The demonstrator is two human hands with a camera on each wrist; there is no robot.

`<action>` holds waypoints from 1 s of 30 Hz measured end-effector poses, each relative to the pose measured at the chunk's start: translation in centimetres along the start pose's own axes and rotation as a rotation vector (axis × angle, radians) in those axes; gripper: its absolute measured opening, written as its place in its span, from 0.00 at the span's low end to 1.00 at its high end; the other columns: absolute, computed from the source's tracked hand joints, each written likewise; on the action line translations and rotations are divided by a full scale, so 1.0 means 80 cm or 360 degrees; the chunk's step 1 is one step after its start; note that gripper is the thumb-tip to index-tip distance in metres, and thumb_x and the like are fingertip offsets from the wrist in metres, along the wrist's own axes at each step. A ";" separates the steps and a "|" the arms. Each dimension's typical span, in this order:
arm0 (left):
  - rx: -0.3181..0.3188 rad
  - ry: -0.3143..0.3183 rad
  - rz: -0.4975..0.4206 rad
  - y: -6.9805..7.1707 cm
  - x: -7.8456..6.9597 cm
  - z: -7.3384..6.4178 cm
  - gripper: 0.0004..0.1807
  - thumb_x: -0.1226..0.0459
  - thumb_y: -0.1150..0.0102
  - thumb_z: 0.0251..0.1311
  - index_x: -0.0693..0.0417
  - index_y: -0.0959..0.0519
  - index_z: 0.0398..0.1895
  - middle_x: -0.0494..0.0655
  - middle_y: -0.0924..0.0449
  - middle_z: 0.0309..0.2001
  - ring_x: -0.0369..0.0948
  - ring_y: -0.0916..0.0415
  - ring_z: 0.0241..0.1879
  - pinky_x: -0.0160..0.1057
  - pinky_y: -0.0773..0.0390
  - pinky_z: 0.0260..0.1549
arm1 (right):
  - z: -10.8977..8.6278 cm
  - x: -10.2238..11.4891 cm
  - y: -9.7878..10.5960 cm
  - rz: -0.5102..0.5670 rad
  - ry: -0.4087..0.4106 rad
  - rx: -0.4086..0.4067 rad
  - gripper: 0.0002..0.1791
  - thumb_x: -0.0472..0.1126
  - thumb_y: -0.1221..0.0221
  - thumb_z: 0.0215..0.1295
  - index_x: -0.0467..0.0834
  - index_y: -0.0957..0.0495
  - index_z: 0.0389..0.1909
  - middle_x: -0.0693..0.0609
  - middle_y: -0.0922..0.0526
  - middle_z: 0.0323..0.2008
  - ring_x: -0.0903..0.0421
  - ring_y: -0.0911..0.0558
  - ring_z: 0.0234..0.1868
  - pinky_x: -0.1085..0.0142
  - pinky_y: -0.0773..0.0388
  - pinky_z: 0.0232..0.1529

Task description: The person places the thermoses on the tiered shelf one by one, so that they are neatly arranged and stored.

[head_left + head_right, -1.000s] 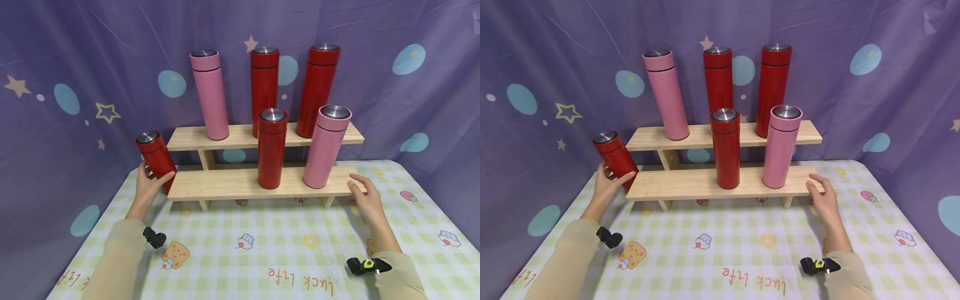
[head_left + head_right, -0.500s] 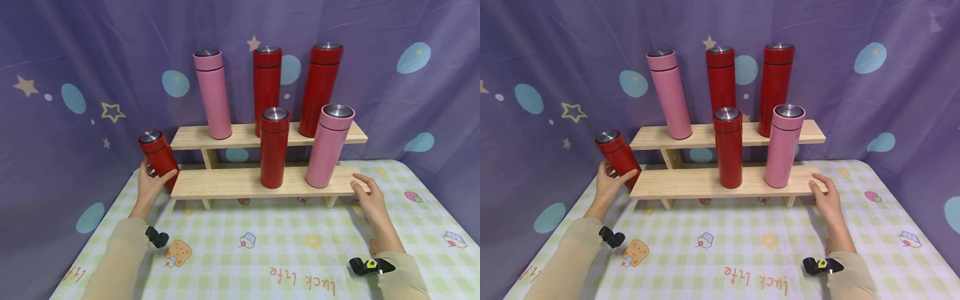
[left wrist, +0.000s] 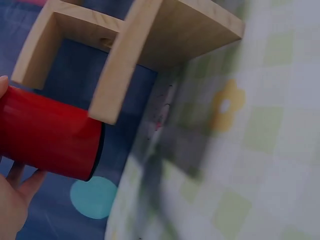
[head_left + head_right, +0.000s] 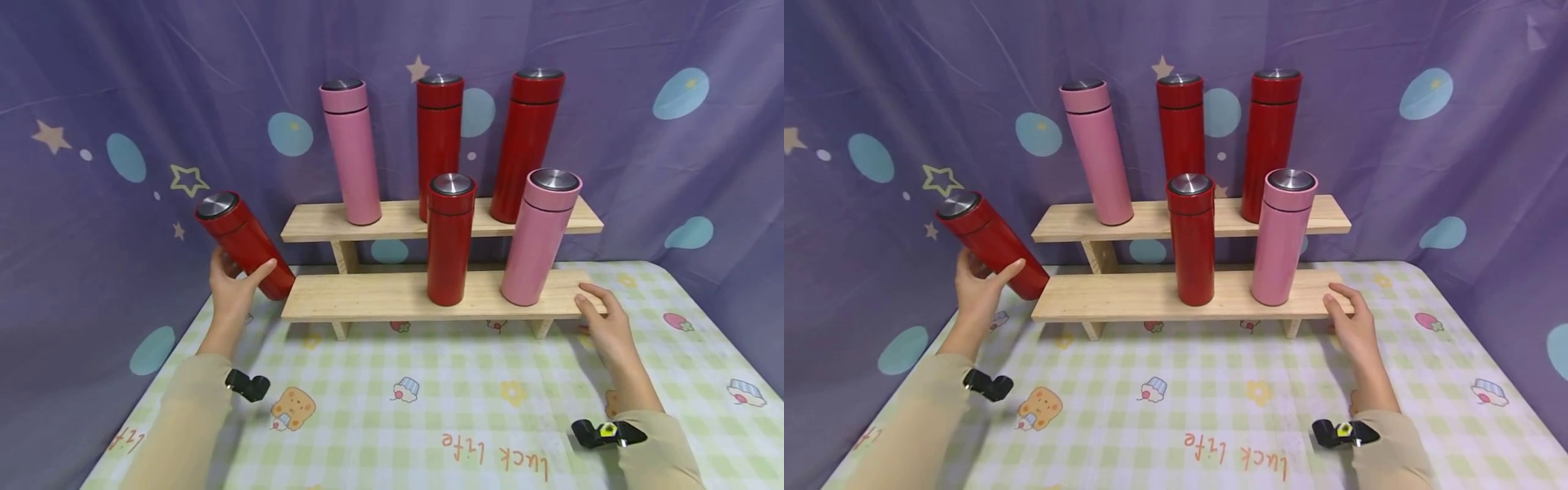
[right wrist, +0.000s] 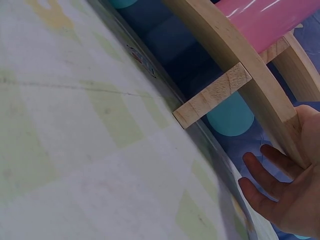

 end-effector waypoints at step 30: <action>0.0217 -0.0404 -0.0344 -0.006 -0.070 -0.034 0.34 0.74 0.31 0.52 0.49 0.29 0.64 0.44 0.20 0.51 0.41 0.24 0.47 0.29 0.23 0.43 | 0.001 0.000 0.002 -0.0016 0.0033 0.0016 0.37 0.62 0.51 0.73 0.48 0.42 0.76 0.32 0.49 0.73 0.57 0.31 0.48 0.75 0.22 0.40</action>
Point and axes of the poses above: each hand's wrist, its own z-axis towards the middle knuckle, its own y-axis out of the back of the hand, x = y × z, the point moved 1 cm from there along z, towards the middle knuckle
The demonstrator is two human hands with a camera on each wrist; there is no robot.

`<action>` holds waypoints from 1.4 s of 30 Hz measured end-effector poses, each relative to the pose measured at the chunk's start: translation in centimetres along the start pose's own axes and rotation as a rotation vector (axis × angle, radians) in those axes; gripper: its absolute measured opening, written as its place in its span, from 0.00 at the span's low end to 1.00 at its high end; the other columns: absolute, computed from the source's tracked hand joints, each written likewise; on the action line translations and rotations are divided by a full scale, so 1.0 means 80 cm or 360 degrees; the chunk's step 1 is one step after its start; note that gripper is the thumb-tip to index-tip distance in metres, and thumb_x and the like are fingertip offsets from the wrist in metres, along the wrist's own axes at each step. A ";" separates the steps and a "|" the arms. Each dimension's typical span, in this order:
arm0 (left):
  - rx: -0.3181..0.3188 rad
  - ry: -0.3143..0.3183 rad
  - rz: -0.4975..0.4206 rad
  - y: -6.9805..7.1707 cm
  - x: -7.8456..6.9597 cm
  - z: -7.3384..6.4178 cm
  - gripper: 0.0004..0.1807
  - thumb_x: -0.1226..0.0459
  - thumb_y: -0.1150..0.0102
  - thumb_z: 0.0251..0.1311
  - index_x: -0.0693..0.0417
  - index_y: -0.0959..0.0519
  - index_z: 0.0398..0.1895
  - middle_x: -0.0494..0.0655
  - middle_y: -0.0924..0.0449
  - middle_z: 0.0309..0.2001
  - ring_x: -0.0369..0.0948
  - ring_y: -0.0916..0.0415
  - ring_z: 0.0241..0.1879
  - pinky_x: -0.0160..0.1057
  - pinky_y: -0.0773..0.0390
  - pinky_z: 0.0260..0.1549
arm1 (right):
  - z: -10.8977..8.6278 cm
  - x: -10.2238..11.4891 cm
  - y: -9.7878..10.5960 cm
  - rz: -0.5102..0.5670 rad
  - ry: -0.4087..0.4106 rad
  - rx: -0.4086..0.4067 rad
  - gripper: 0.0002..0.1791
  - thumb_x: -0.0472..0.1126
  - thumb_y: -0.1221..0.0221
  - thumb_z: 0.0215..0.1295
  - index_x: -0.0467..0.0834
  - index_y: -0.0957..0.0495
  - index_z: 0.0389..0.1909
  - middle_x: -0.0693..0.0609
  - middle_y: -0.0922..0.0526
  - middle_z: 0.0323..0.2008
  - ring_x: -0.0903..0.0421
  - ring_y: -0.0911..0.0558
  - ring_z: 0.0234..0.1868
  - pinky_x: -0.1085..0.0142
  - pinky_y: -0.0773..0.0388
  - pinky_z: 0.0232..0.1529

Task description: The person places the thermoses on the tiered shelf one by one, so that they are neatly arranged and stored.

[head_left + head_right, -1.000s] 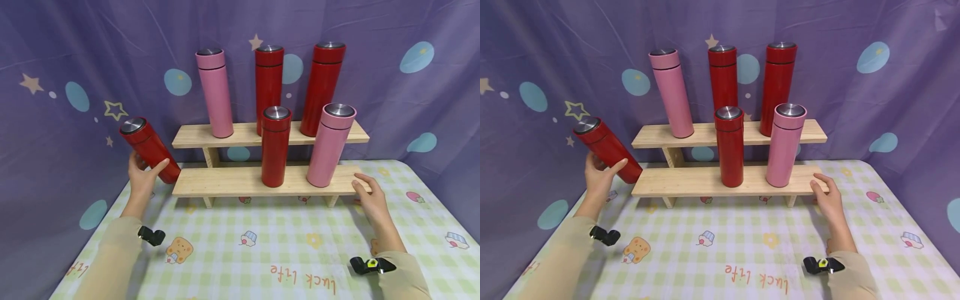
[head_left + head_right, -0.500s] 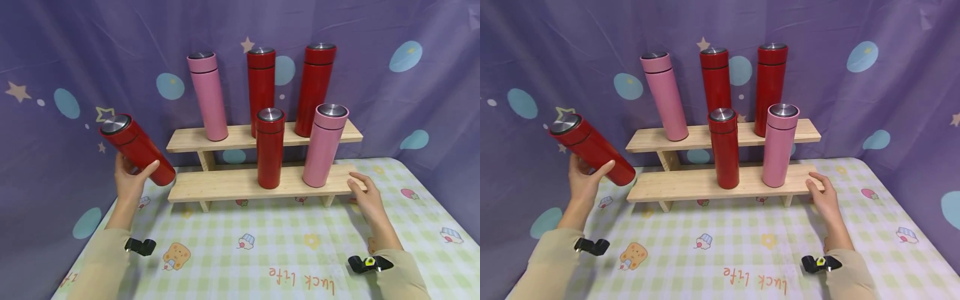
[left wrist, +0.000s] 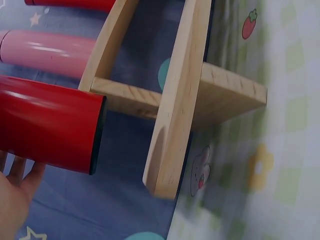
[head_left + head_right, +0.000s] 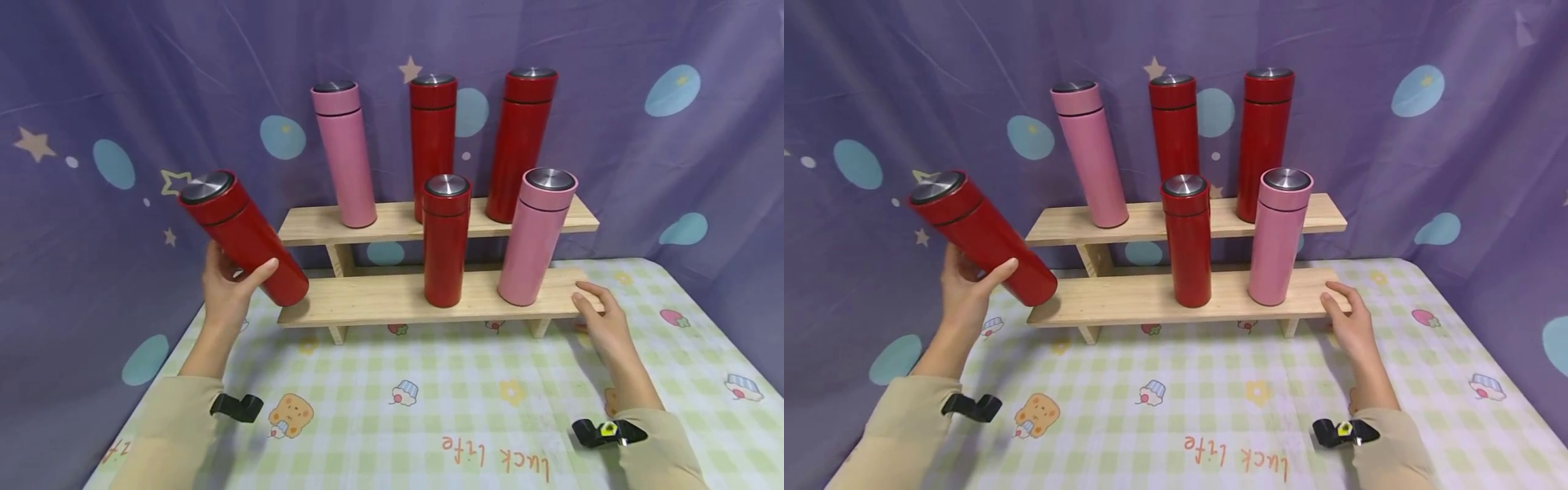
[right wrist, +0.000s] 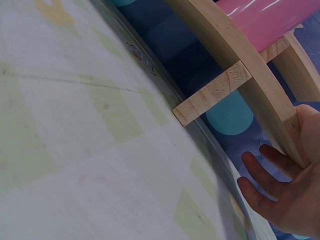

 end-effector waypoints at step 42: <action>0.0480 0.0150 0.0086 -0.101 -0.006 -0.017 0.44 0.66 0.25 0.50 0.52 0.37 0.70 0.54 0.24 0.56 0.47 0.24 0.50 0.38 0.25 0.48 | 0.000 -0.002 -0.003 0.0012 -0.0012 -0.0030 0.35 0.61 0.51 0.73 0.48 0.41 0.75 0.33 0.47 0.72 0.57 0.31 0.48 0.74 0.22 0.39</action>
Point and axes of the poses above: each hand's wrist, its own z-axis towards the middle knuckle, its own y-axis out of the back of the hand, x = y × z, the point moved 1 cm from there along z, towards the middle knuckle
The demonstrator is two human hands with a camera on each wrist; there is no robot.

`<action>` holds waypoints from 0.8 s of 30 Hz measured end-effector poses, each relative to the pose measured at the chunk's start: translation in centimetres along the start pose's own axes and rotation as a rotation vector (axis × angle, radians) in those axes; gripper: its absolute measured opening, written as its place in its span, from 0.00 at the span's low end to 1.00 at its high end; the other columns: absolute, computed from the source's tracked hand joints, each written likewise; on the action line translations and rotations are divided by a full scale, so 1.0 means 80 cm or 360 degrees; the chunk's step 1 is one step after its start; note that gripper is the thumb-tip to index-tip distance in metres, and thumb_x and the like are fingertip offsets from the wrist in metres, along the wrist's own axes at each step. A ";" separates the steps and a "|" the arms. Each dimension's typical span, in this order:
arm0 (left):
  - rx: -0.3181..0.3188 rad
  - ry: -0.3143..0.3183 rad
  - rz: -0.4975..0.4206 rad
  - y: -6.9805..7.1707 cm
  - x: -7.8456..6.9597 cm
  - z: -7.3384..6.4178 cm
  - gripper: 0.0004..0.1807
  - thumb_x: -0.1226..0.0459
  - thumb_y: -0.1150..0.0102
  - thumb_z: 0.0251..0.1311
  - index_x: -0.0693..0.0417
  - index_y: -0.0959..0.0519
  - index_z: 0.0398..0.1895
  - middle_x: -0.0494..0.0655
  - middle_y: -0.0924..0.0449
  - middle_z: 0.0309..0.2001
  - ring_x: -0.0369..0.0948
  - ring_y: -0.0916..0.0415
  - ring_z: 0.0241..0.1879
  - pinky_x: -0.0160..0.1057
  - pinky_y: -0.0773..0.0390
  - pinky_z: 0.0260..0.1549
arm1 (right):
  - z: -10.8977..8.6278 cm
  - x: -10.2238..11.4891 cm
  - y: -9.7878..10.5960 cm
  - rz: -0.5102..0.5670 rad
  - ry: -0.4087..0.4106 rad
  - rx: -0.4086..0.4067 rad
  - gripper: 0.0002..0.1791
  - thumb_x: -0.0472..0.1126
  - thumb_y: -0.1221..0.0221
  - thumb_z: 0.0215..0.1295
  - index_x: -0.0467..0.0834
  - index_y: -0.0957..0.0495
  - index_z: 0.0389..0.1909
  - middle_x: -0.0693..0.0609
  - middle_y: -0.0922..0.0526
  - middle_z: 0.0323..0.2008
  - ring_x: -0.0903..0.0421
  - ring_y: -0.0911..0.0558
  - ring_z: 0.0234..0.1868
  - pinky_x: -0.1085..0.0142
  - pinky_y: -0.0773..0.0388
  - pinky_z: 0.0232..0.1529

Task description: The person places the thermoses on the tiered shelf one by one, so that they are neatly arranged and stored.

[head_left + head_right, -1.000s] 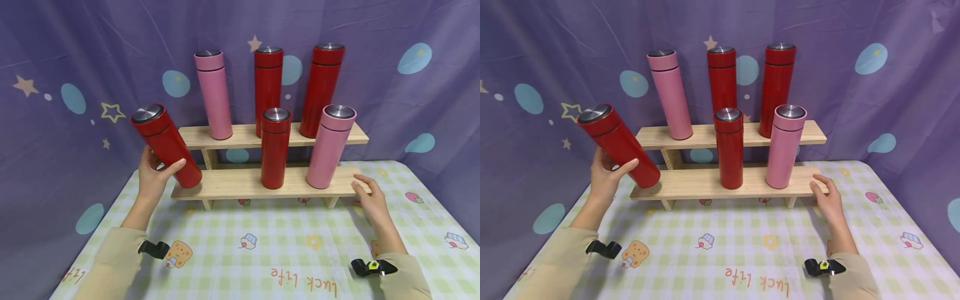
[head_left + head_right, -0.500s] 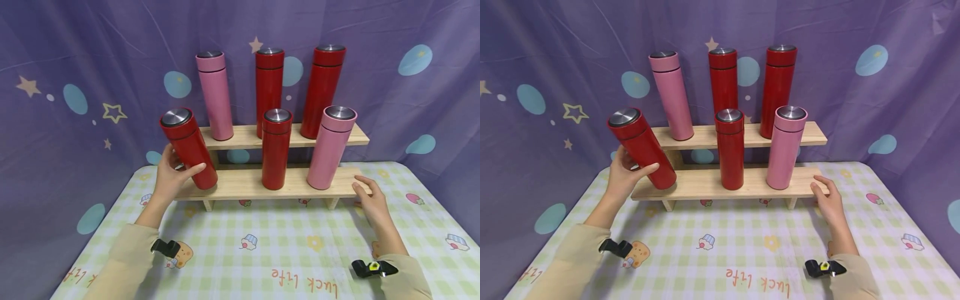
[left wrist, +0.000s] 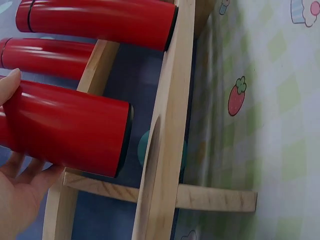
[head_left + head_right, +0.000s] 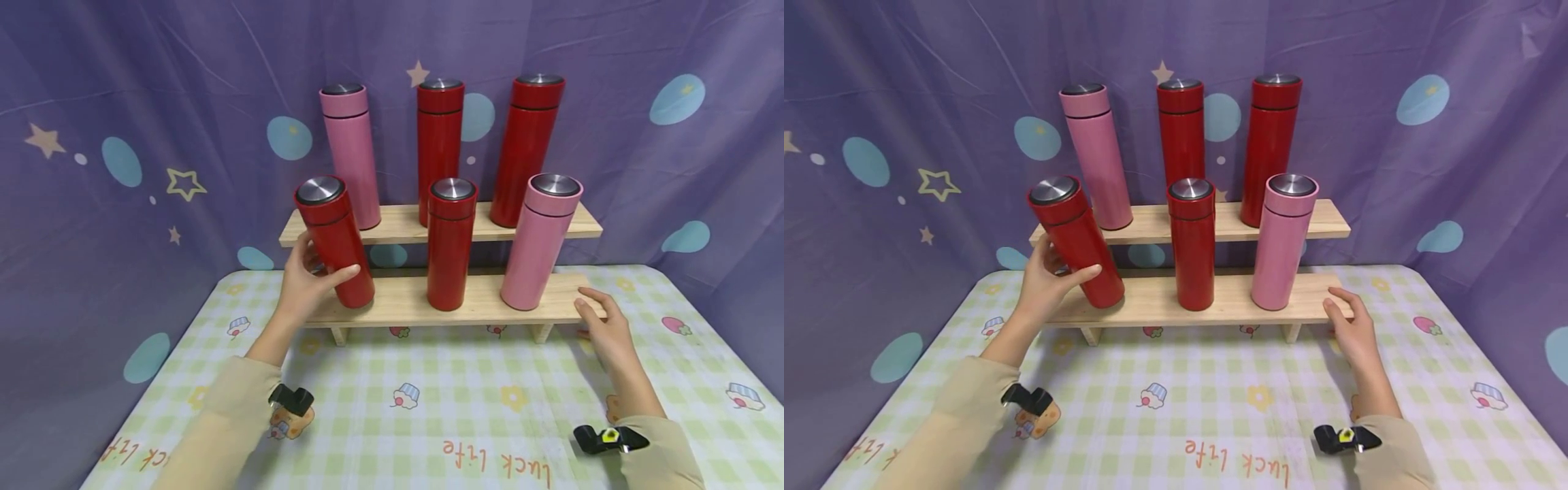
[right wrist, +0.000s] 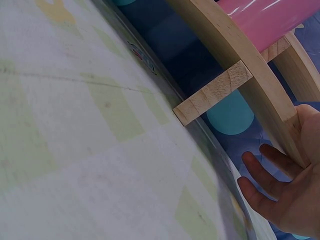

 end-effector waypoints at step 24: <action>0.0096 0.0187 -0.0021 -0.047 0.012 0.008 0.48 0.60 0.22 0.47 0.49 0.38 0.73 0.52 0.25 0.58 0.48 0.26 0.54 0.48 0.27 0.55 | 0.000 0.002 0.000 0.0005 -0.0007 0.0012 0.36 0.61 0.51 0.73 0.47 0.41 0.75 0.33 0.50 0.74 0.57 0.31 0.49 0.74 0.22 0.40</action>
Point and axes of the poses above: each hand's wrist, its own z-axis towards the middle knuckle, its own y-axis out of the back of the hand, x = y × z, the point moved 1 cm from there along z, towards the middle knuckle
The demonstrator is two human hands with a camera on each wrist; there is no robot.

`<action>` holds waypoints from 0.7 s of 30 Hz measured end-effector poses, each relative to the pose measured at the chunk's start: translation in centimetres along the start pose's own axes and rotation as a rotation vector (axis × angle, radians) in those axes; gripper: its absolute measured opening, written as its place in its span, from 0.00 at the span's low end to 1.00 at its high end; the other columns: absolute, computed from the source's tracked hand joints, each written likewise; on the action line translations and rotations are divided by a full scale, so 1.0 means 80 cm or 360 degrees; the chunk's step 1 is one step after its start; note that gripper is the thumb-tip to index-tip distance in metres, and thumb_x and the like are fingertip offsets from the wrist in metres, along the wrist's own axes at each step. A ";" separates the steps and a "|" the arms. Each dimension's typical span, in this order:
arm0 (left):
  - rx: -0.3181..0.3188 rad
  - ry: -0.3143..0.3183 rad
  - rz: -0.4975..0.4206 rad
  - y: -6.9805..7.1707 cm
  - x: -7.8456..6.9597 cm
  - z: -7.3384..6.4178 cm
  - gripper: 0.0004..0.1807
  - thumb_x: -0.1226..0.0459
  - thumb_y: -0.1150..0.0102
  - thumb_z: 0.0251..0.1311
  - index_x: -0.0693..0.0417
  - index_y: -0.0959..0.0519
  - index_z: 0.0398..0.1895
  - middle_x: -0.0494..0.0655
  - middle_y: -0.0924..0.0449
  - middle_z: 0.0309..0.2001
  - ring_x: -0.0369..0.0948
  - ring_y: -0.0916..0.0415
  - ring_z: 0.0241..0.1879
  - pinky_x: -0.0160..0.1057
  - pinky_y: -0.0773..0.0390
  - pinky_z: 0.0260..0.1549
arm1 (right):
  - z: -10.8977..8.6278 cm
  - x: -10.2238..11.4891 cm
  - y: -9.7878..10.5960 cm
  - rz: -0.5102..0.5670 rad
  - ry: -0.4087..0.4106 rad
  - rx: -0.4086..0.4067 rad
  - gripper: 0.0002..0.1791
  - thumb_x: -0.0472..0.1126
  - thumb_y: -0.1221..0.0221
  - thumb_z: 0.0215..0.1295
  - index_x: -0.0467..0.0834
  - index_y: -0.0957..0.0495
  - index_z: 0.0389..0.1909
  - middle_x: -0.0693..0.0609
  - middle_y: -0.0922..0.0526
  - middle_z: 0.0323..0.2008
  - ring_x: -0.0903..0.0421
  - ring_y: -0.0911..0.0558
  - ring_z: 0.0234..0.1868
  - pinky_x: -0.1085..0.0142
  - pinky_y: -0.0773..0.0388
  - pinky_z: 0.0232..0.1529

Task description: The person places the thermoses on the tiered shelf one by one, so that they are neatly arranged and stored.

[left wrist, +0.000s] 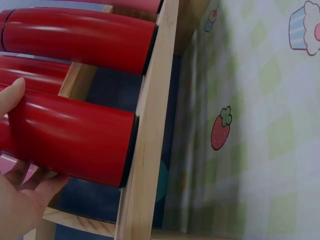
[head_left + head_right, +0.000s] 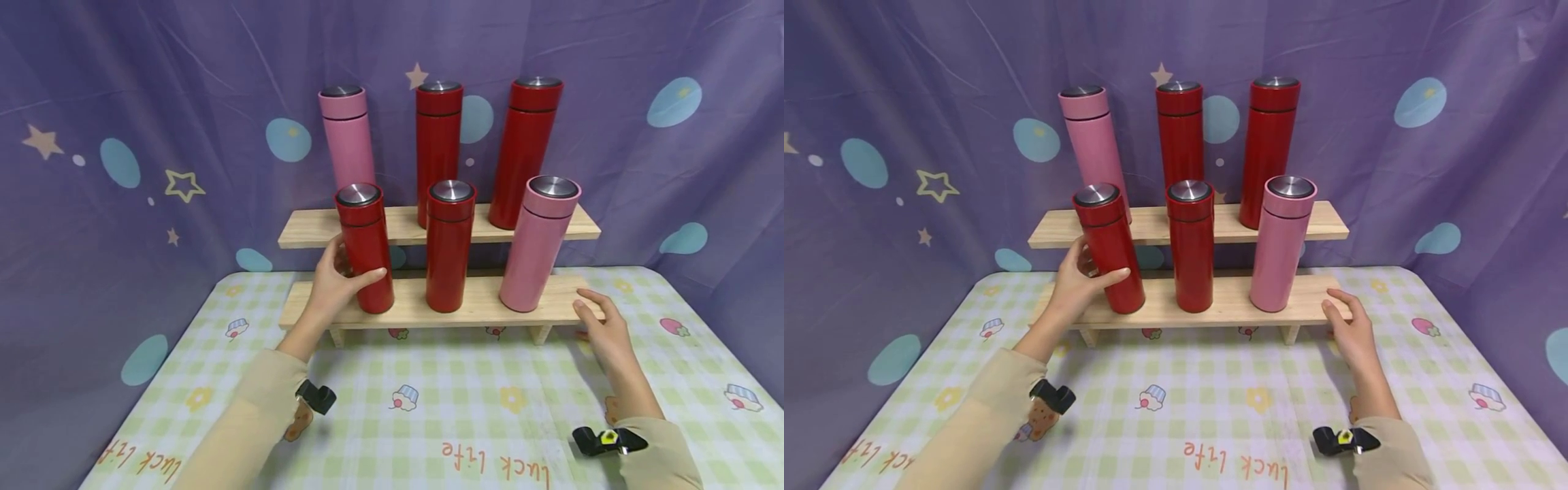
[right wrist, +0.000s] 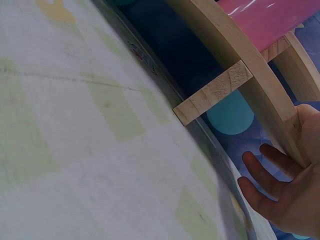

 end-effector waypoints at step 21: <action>0.0220 0.0038 0.0016 0.006 0.007 0.009 0.49 0.61 0.28 0.55 0.49 0.47 0.77 0.51 0.34 0.68 0.49 0.33 0.64 0.50 0.34 0.63 | 0.000 -0.001 0.002 -0.0007 0.0036 -0.0008 0.36 0.59 0.50 0.74 0.45 0.42 0.75 0.32 0.50 0.74 0.59 0.31 0.47 0.74 0.22 0.39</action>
Point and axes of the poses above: each hand's wrist, its own z-axis towards the middle knuckle, its own y-axis out of the back of the hand, x = y × z, the point moved 1 cm from there along z, towards the middle knuckle
